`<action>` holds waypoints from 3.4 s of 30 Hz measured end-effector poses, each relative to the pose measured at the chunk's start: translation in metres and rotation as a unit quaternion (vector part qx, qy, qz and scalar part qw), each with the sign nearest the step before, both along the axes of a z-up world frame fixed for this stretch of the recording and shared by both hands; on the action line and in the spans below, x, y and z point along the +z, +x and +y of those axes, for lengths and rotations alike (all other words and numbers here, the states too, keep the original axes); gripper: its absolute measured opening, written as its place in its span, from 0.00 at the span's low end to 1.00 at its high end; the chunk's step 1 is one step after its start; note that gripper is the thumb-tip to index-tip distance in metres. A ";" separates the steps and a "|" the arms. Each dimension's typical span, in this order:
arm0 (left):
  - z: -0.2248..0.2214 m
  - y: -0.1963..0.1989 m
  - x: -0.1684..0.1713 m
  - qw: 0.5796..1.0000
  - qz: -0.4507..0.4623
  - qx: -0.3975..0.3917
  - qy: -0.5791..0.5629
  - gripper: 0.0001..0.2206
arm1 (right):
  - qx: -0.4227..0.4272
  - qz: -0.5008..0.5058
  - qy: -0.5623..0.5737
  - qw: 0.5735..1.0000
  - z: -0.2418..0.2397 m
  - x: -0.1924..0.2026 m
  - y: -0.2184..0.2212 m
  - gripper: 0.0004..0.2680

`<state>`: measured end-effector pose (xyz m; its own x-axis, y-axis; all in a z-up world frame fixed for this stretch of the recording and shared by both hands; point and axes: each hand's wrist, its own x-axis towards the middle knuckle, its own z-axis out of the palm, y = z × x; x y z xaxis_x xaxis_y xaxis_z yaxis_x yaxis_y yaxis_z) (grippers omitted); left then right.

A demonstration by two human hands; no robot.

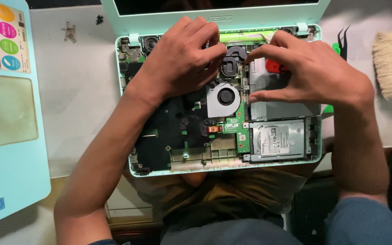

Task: Disassembling a laptop by removing internal screws and components using a screwdriver.

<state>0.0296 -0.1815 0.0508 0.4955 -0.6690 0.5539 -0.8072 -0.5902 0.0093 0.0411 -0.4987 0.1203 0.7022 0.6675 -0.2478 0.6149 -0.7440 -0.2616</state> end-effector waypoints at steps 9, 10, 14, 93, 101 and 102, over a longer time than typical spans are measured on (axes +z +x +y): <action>0.004 -0.001 0.005 1.000 0.002 -0.016 0.003 0.11 | -0.016 -0.247 0.118 0.962 -0.073 -0.039 0.028 0.17; 0.005 0.000 0.005 0.999 0.024 -0.024 0.000 0.12 | -0.054 -0.236 0.113 0.964 -0.081 -0.044 0.031 0.22; 0.004 -0.002 0.007 0.997 0.049 -0.041 -0.035 0.14 | -0.047 -0.273 0.088 0.957 -0.072 -0.030 0.027 0.15; 0.001 -0.014 0.032 0.896 0.355 -0.121 -0.239 0.15 | -0.262 -0.122 0.445 0.847 -0.069 -0.062 0.048 0.22; -0.004 -0.012 0.012 0.740 0.517 -0.108 -0.416 0.23 | -0.242 0.124 0.470 0.840 -0.005 -0.040 0.015 0.16; -0.001 -0.010 0.011 0.739 0.510 -0.102 -0.428 0.23 | -0.198 0.104 0.451 0.864 -0.007 -0.038 0.012 0.14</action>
<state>0.0197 -0.1823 0.0616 0.8847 -0.4084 0.2247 -0.1934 0.1169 0.9741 0.0533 -0.5056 0.0819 0.9229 0.3717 0.1004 0.2290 -0.3203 -0.9192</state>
